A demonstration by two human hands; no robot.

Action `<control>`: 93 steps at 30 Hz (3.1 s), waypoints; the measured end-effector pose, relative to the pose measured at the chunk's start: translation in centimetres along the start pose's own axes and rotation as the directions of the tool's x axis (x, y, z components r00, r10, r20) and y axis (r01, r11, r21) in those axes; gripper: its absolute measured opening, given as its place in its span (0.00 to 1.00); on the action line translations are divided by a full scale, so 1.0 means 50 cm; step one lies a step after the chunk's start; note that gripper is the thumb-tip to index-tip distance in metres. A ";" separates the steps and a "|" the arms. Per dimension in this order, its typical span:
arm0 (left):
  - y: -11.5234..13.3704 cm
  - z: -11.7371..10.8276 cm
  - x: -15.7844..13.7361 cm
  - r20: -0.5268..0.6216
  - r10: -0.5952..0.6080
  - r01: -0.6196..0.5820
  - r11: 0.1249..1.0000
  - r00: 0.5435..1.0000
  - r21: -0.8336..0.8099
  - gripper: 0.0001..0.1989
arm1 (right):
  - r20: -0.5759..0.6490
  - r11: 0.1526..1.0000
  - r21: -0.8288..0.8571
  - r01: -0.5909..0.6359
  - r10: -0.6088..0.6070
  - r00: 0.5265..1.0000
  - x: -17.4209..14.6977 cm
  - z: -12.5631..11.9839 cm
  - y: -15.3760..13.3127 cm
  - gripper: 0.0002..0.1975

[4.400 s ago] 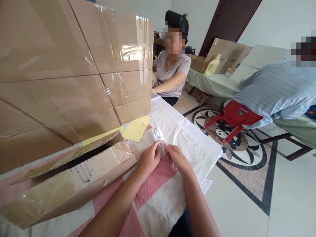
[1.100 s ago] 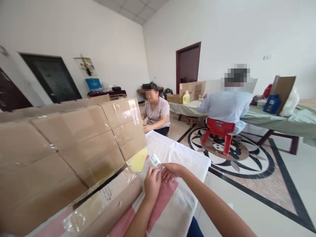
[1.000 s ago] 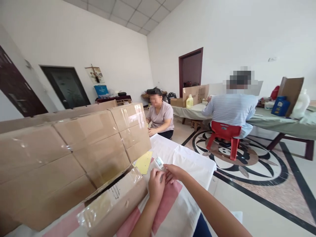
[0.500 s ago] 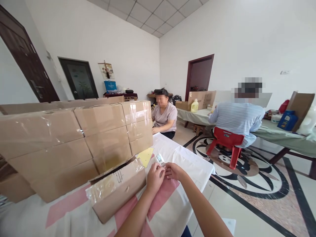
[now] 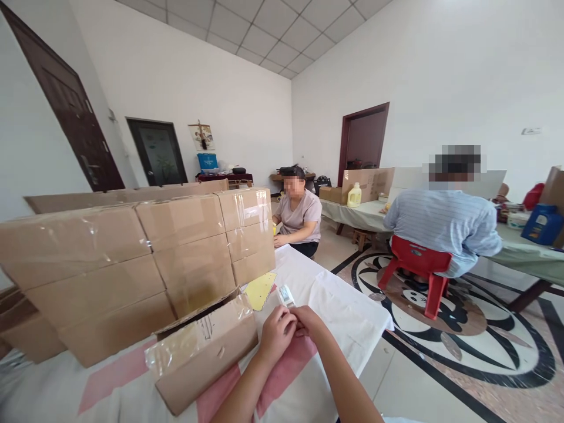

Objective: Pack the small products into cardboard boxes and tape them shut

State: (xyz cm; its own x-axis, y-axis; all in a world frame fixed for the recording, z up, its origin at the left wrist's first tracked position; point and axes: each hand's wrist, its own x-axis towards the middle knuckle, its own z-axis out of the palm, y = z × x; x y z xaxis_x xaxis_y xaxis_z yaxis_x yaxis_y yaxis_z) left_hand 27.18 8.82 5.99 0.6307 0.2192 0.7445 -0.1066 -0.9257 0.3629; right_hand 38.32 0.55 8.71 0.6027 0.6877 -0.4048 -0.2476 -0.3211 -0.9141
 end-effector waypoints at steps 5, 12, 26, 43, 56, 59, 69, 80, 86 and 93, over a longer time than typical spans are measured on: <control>-0.003 0.000 0.002 0.025 -0.065 0.065 0.998 0.998 -0.002 0.09 | 0.015 0.997 0.039 0.064 -0.065 0.998 -0.007 -0.006 0.015 0.10; -0.004 -0.004 0.006 0.053 -0.215 0.217 0.976 0.975 -0.017 0.13 | -0.051 0.990 -0.017 0.138 -0.139 0.989 -0.006 0.004 0.031 0.17; -0.013 -0.005 0.002 0.131 -0.306 0.312 0.950 0.943 -0.023 0.20 | -0.133 0.989 -0.101 0.107 -0.120 0.984 0.010 0.011 0.031 0.22; -0.005 -0.009 0.000 0.143 -0.352 0.367 0.925 0.925 -0.094 0.12 | -0.159 0.941 -0.212 0.262 -0.298 0.941 0.012 0.016 0.068 0.25; -0.022 -0.011 -0.005 0.152 -0.408 0.435 0.853 0.900 -0.288 0.16 | -0.115 0.833 -0.422 0.358 -0.441 0.890 -0.003 0.015 0.073 0.25; -0.013 -0.023 -0.007 0.153 -0.365 0.396 0.854 0.918 -0.339 0.14 | -0.065 0.765 -0.416 0.491 -0.564 0.823 -0.027 0.020 0.085 0.24; 0.004 -0.073 0.013 0.200 -0.225 0.288 0.872 0.954 -0.394 0.10 | 0.089 0.636 -0.259 0.727 -0.734 0.673 -0.063 0.041 0.079 0.17; 0.045 -0.089 0.017 0.113 -0.108 0.142 0.921 0.988 -0.363 0.12 | -0.019 0.674 -0.071 0.736 -0.738 0.674 -0.086 0.036 0.075 0.18; 0.071 -0.117 0.021 0.044 -0.021 0.033 0.948 0.999 -0.318 0.10 | -0.020 0.670 0.008 0.742 -0.742 0.670 -0.087 0.038 0.079 0.15; 0.161 -0.332 0.088 -0.291 0.018 -0.096 0.962 0.956 -0.255 0.08 | -0.166 0.598 -0.061 0.799 -0.796 0.583 -0.092 0.033 0.030 0.23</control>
State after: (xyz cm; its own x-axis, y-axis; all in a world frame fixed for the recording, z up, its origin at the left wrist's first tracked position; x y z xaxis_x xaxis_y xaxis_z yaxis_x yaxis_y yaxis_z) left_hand 16.37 7.44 21.50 0.3775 0.2831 0.8817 -0.3592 -0.8328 0.4212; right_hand 33.91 -2.04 9.15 0.6743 0.5478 0.4953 0.3796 0.3182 -0.8687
